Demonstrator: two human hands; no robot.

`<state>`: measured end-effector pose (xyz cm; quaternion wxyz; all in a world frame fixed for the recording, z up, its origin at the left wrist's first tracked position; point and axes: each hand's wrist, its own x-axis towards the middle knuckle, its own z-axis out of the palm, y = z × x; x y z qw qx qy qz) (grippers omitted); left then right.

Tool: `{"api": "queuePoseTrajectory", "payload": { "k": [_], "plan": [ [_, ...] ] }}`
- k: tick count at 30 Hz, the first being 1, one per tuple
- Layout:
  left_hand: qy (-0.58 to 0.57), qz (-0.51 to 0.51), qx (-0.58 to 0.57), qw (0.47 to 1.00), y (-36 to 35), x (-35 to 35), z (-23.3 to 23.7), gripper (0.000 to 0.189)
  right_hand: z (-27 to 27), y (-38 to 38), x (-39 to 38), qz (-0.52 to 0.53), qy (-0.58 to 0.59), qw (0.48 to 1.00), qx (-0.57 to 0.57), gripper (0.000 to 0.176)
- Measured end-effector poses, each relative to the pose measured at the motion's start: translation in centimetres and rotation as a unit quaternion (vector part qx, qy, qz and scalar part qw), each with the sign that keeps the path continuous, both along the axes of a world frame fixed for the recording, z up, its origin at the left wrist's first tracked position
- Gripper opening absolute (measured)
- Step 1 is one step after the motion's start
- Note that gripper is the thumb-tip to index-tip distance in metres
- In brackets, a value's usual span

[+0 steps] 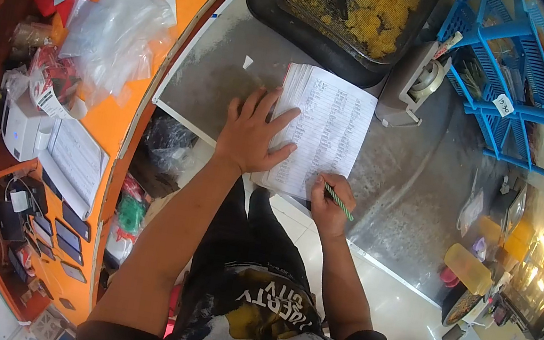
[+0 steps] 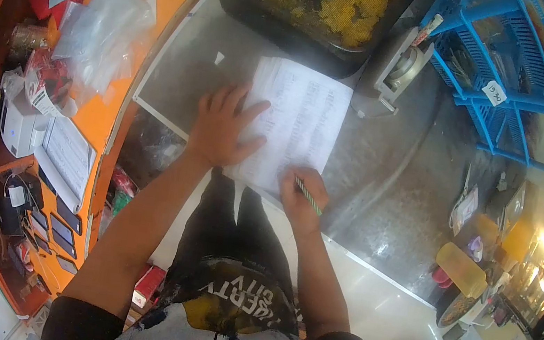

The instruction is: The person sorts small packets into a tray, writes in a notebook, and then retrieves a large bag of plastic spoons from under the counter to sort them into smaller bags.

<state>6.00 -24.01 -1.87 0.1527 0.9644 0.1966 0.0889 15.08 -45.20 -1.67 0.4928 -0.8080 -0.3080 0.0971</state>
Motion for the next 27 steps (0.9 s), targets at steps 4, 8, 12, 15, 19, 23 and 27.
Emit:
{"api": "queuePoseTrajectory", "payload": {
  "k": [4, 8, 12, 15, 19, 23, 27],
  "plan": [
    [0.005, 0.0, 0.004, 1.0, -0.07, -0.01, -0.11, 0.06, -0.35, -0.09, 0.15, 0.01, -0.007, 1.0, 0.004, 0.005],
    [0.015, 0.001, 0.003, 1.0, -0.03, 0.04, 0.16, 0.06, -0.29, -0.05, 0.03, 0.005, 0.008, 1.0, 0.001, 0.005],
    [0.01, -0.001, -0.001, 1.0, -0.02, 0.06, 0.16, 0.06, -0.31, -0.19, 0.06, -0.005, 0.008, 1.0, 0.02, 0.005],
    [0.004, 0.002, 0.001, 1.0, -0.04, -0.02, 0.14, 0.06, -0.44, -0.87, -0.02, -0.028, 0.048, 0.998, 0.014, 0.007],
    [0.004, 0.0, 0.008, 1.0, 0.0, 0.05, 0.15, 0.06, -0.92, -0.77, -0.09, -0.007, 0.007, 1.0, 0.014, 0.008],
    [0.005, 0.002, 0.003, 1.0, -0.03, 0.0, 0.09, 0.06, -0.78, -0.64, -0.08, -0.001, 0.008, 1.0, 0.011, 0.008],
    [0.007, 0.003, -0.003, 1.0, -0.01, -0.01, 0.09, 0.06, -0.63, -0.33, 0.06, 0.011, -0.018, 1.0, 0.001, 0.008]
  ]
}}
